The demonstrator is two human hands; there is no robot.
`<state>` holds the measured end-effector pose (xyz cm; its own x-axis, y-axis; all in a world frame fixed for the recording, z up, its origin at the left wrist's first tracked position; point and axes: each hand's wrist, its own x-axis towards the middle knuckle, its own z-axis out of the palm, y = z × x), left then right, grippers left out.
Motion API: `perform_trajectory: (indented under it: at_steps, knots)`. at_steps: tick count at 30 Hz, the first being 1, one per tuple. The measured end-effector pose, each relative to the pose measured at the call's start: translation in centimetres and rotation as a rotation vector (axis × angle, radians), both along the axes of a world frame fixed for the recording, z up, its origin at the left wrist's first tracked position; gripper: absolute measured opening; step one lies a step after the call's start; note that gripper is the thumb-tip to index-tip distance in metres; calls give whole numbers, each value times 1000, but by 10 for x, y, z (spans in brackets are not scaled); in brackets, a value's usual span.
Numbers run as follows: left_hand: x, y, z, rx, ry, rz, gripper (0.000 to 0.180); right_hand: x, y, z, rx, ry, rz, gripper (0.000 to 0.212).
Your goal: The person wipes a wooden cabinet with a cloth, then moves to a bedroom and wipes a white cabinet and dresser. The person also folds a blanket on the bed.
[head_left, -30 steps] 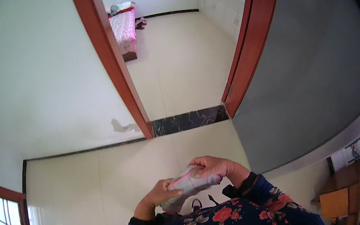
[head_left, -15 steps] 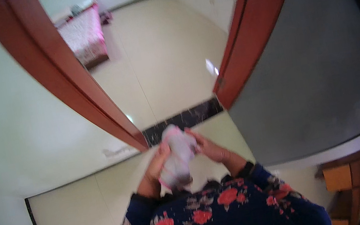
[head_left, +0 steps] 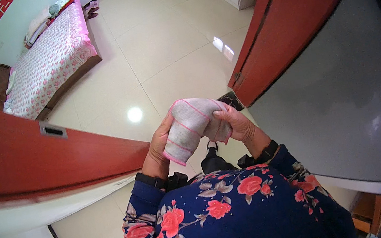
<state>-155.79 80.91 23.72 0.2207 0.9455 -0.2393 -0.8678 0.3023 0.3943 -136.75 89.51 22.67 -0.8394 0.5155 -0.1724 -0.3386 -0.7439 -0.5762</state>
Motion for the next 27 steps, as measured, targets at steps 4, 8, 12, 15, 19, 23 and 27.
perform_trajectory:
  at_steps: [4, 8, 12, 15, 19, 23, 27]
  knots:
    - [-4, 68, -7, 1, 51, 42, 46, -3, 78, 4, 112, -217, -80, 41]
    - [-30, 100, -22, 65, 250, 54, 48, -14, 123, 17, 146, -155, -44, 47]
    - [-37, 136, -45, -103, 532, 84, 35, -29, 157, 21, 124, -152, -53, 56]
    - [-40, 168, -50, -96, 739, 65, 53, -42, 184, 22, 198, -134, -88, 59]
    - [-61, 221, -38, 48, 601, -105, 84, -75, 233, 34, 225, -152, -80, 68]
    - [-109, 285, -30, 179, 392, -165, 73, -130, 285, 37, 310, -218, 83, 74]
    - [-163, 341, -16, 8, 176, -129, 48, -182, 345, 34, 177, -257, -6, 68]
